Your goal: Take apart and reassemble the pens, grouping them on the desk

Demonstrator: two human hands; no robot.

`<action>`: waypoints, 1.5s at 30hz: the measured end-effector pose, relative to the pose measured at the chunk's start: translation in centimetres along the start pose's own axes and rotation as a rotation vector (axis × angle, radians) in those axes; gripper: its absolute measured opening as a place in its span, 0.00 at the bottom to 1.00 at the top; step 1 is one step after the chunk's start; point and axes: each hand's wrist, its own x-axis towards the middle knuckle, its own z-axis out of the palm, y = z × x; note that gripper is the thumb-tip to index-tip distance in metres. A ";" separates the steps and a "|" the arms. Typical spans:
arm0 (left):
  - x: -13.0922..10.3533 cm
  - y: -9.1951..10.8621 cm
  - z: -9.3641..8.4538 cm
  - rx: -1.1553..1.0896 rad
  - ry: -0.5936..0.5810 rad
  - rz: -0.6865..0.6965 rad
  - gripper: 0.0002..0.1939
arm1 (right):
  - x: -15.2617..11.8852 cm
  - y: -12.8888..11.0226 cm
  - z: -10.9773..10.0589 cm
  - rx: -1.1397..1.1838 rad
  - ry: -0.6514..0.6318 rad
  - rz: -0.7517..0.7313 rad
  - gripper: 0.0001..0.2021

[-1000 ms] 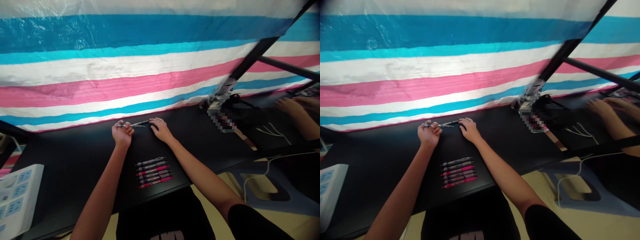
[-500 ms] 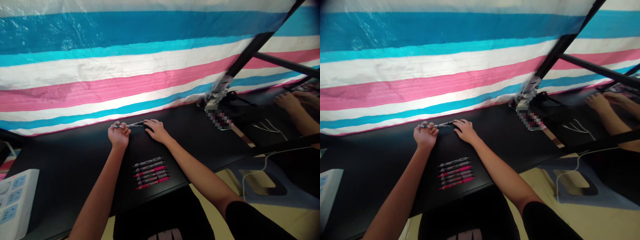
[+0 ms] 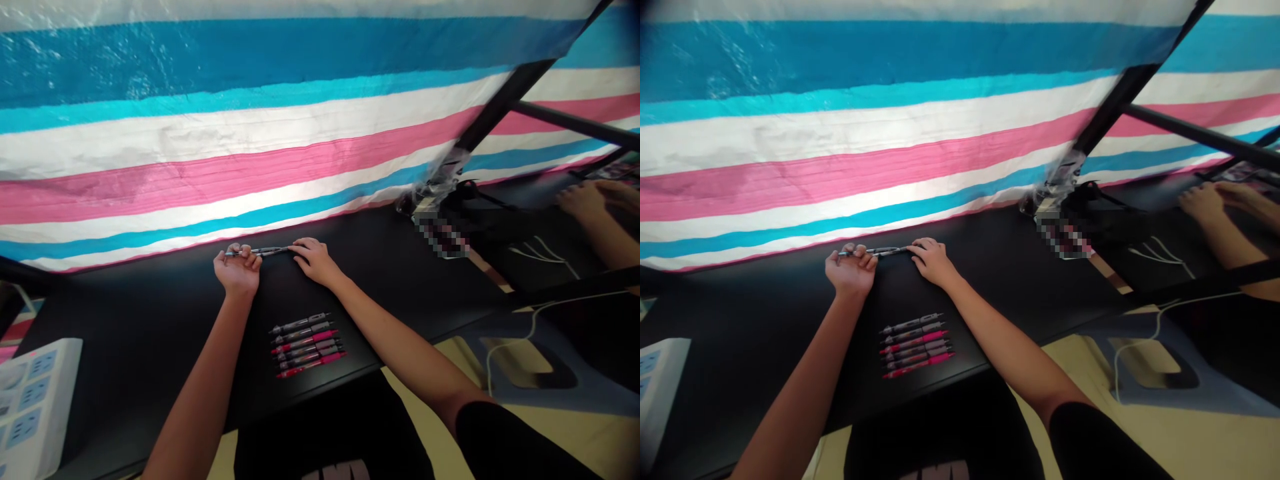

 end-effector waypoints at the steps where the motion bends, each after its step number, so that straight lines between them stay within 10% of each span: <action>1: 0.0 0.0 0.0 -0.001 0.000 -0.002 0.23 | 0.0 0.1 0.0 0.015 0.011 -0.002 0.19; 21: 1.3 3.0 -1.2 -0.069 0.064 0.173 0.21 | 0.6 1.0 0.0 0.206 0.087 0.064 0.13; 32: -0.2 -0.2 0.3 0.022 -0.041 -0.058 0.19 | 0.7 1.8 0.3 0.153 0.149 0.154 0.12; 45: 0.7 1.2 -0.6 -0.016 0.013 0.014 0.20 | 0.4 1.7 0.4 0.109 0.086 0.073 0.15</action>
